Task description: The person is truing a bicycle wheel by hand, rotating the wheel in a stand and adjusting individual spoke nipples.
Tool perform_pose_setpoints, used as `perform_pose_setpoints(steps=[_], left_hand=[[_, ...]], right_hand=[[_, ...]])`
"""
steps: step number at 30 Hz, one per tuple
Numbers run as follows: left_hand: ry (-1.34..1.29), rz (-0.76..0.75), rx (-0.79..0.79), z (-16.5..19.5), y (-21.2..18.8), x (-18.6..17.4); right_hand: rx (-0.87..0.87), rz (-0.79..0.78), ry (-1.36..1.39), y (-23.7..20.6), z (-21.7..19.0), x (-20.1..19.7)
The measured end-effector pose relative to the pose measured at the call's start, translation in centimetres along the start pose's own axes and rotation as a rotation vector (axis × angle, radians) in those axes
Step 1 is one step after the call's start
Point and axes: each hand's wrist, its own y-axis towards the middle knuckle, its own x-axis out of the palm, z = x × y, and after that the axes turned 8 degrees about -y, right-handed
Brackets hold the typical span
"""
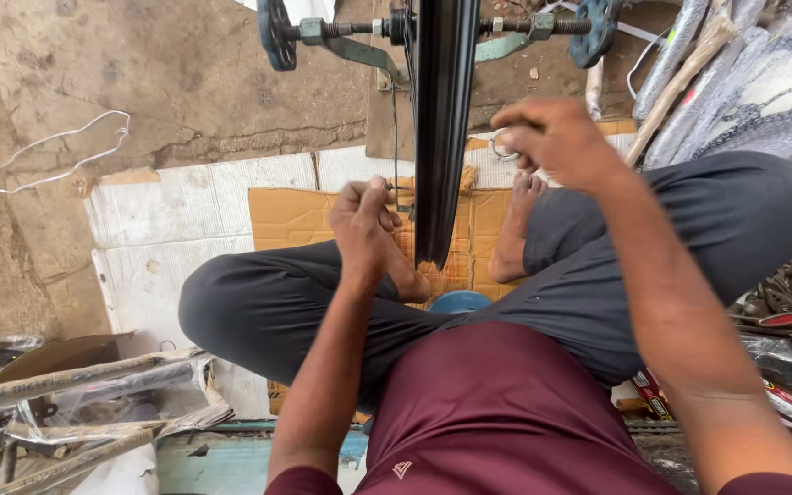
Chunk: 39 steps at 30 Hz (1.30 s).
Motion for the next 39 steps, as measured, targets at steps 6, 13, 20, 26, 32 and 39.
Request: perform_pose_setpoints(steps=[6,13,20,26,32,39], left_hand=[[0.352,-0.183,0.064,6.1,-2.1,1.9],[1.012,-0.229,0.530,6.0,-0.5,1.3],[1.066,-0.169,0.605,5.2,1.9,-0.7],[1.082,-0.198,0.584,5.2,2.3,-0.4],[1.132,-0.218,0.562,5.0,2.4,-0.3],[1.155,-0.237,0.553,4.8,2.3,-0.4]], right_hand=[[0.154,0.051,-0.135,6.1,8.7,3.2],[-0.275,0.287,-0.485,15.0,12.8,9.0],[0.083,0.159,0.869,17.3,10.8,11.7],[0.102,0.179,0.499,17.3,8.1,11.4],[0.244,0.238,0.236,17.3,8.1,11.1],[0.311,0.152,0.358,17.6,8.2,11.6]])
